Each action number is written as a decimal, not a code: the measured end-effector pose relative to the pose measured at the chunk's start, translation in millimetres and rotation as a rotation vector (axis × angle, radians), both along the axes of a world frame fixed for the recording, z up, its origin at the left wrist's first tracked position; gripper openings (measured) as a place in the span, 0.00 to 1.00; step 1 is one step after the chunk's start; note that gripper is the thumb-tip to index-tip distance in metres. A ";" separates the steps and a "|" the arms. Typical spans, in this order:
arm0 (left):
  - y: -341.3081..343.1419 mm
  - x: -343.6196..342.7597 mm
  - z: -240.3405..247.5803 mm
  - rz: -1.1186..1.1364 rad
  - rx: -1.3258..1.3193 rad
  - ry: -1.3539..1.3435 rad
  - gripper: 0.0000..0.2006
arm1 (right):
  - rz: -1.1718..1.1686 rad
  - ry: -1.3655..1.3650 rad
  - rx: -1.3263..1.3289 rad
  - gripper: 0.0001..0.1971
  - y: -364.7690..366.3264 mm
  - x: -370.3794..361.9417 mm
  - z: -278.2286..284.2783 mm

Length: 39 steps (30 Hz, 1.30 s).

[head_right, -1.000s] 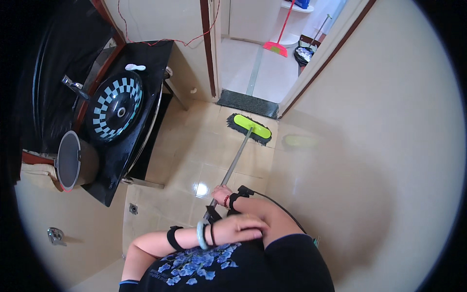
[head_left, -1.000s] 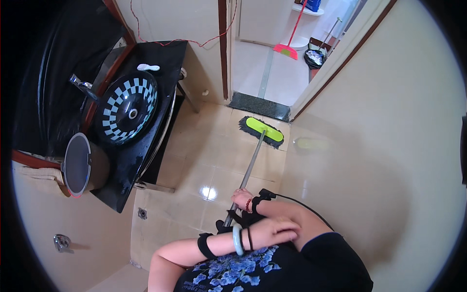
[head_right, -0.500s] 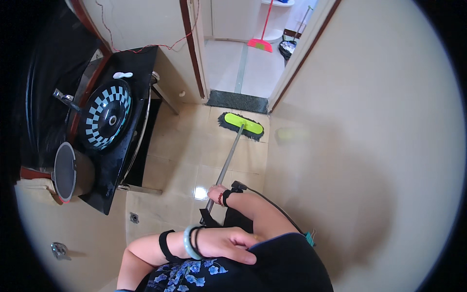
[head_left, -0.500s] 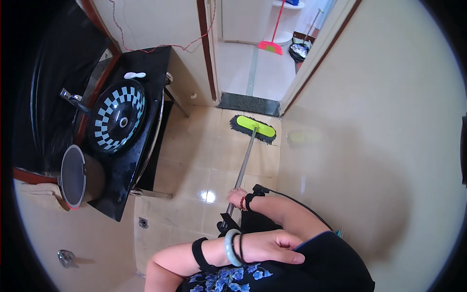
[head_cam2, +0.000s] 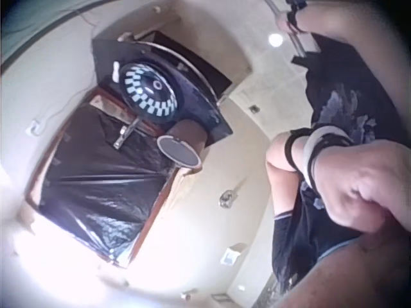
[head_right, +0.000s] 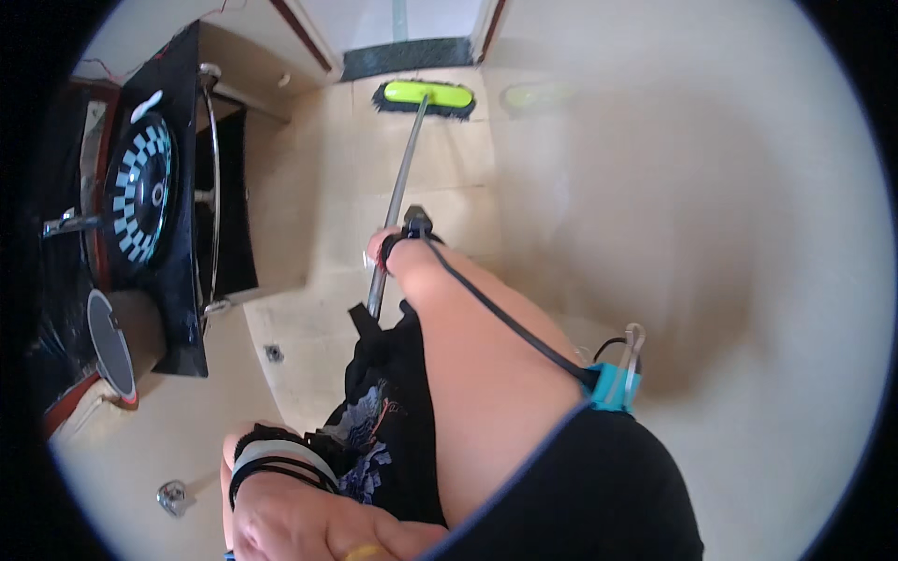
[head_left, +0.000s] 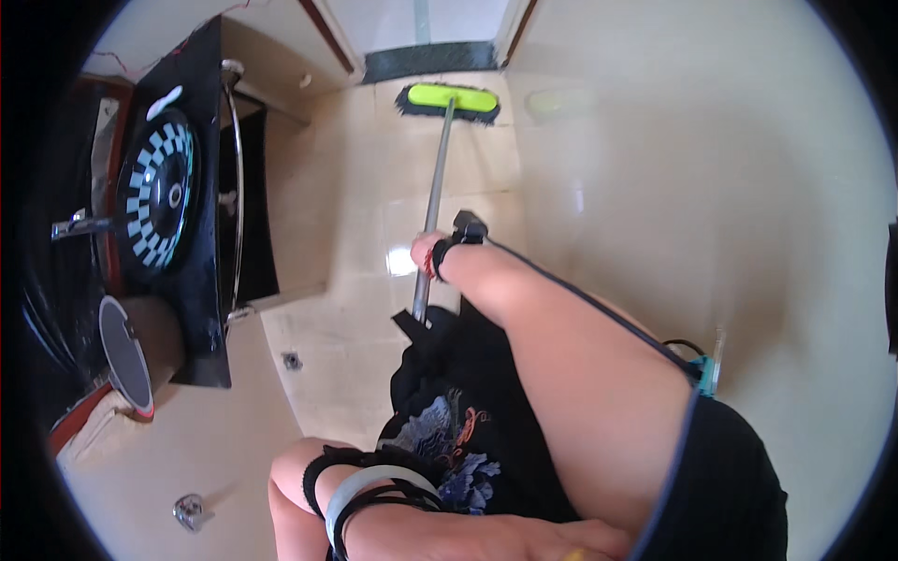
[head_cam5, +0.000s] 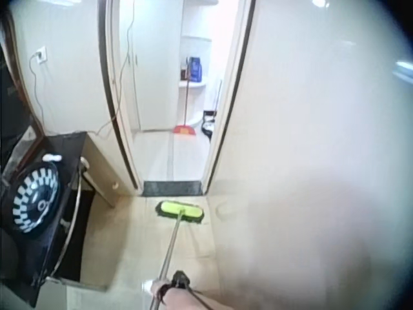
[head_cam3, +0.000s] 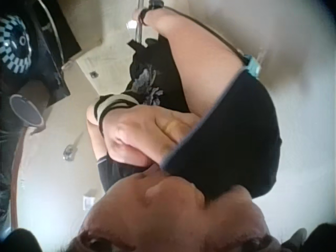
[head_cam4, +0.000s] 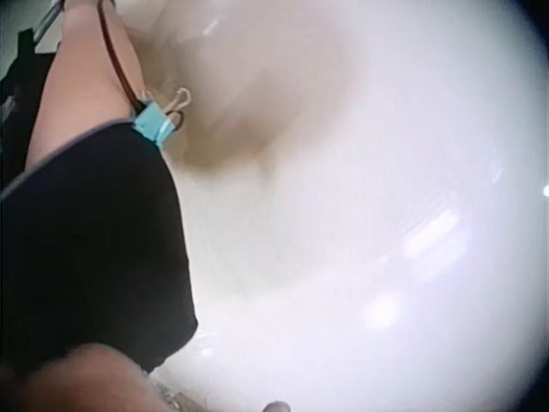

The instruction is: Mop the floor in the bathroom.

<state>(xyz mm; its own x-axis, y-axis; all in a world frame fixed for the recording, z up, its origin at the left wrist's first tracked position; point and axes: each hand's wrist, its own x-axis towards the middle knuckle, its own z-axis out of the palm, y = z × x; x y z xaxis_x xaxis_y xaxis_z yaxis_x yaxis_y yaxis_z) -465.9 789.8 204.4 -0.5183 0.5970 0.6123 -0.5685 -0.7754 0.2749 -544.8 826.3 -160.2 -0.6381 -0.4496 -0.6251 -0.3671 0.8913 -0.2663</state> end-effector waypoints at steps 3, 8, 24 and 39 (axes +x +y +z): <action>-6.8 7.4 9.0 0.065 -0.144 -0.126 0.12 | -0.030 0.014 0.014 0.08 2.6 4.6 6.3; -3.2 7.4 1.3 0.053 -0.093 -0.228 0.09 | 0.003 -0.011 -0.017 0.08 -3.8 13.5 -2.1; -8.3 -1.1 7.0 -0.479 -0.135 -0.583 0.19 | 0.062 -0.025 -0.009 0.09 -1.1 25.2 1.1; 4.2 10.3 -1.7 -0.280 -0.089 -0.459 0.24 | 0.049 -0.068 -0.017 0.09 0.1 28.9 -3.0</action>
